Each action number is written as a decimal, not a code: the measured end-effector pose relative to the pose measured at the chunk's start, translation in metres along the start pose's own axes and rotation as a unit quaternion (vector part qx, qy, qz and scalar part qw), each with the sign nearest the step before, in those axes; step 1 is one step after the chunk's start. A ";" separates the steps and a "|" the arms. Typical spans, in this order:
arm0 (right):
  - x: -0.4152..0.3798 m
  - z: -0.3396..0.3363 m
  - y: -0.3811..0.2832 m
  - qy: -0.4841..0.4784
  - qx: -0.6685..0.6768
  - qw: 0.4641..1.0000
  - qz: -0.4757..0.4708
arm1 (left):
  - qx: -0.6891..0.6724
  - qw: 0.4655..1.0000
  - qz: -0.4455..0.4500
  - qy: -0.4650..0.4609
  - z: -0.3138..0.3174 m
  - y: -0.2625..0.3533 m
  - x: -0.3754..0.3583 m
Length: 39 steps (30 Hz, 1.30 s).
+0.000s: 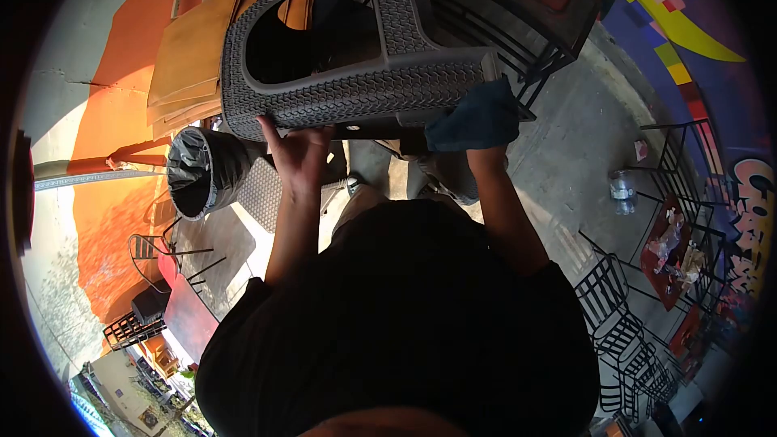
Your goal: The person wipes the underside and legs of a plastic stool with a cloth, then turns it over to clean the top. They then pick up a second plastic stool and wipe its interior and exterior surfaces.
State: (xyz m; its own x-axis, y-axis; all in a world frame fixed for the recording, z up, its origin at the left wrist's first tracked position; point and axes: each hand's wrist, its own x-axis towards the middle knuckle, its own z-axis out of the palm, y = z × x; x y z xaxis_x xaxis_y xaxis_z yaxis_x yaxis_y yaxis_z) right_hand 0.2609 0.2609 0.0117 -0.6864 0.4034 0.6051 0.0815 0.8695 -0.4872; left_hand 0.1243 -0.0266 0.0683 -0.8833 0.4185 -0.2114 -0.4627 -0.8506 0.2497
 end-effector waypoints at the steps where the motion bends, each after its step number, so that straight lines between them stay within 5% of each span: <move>1: -0.002 -0.002 -0.006 0.002 -0.039 0.999 0.020 | 0.004 1.000 0.000 -0.012 0.011 0.002 0.000; 5: 0.000 -0.006 -0.039 0.038 -0.152 0.984 0.080 | 0.035 0.998 -0.007 -0.044 0.037 0.012 0.005; 13: 0.001 0.030 -0.075 0.236 -0.241 0.941 0.039 | 0.121 0.990 -0.010 -0.075 0.090 0.054 0.022; 17: -0.010 0.054 -0.078 0.188 -0.207 0.959 0.044 | 0.143 0.982 -0.040 -0.116 0.104 0.078 0.038; 22: -0.012 0.096 -0.102 0.261 -0.163 0.952 0.005 | 0.234 0.958 -0.048 -0.161 0.122 0.090 0.050; 31: -0.048 0.128 -0.114 0.255 -0.173 0.943 0.127 | 0.280 0.935 -0.098 -0.197 0.121 0.085 0.071; 34: -0.046 0.105 -0.145 0.144 -0.179 0.945 0.234 | 0.281 0.930 -0.114 -0.206 0.121 0.078 0.079; 37: -0.061 0.093 -0.150 0.143 -0.196 0.944 0.224 | 0.290 0.928 -0.129 -0.196 0.125 0.067 0.081; 39: -0.058 0.075 -0.153 0.032 -0.215 0.941 0.258 | 0.288 0.930 -0.124 -0.189 0.127 0.061 0.086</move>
State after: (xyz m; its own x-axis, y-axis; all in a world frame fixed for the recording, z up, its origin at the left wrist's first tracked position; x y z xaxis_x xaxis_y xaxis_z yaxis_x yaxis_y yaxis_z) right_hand 0.2340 0.0831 0.0042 -0.4306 0.8085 0.4012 0.6868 0.5819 -0.4355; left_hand 0.0105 -0.0022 0.1852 -0.6560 0.7547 -0.0093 -0.5236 -0.4461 0.7258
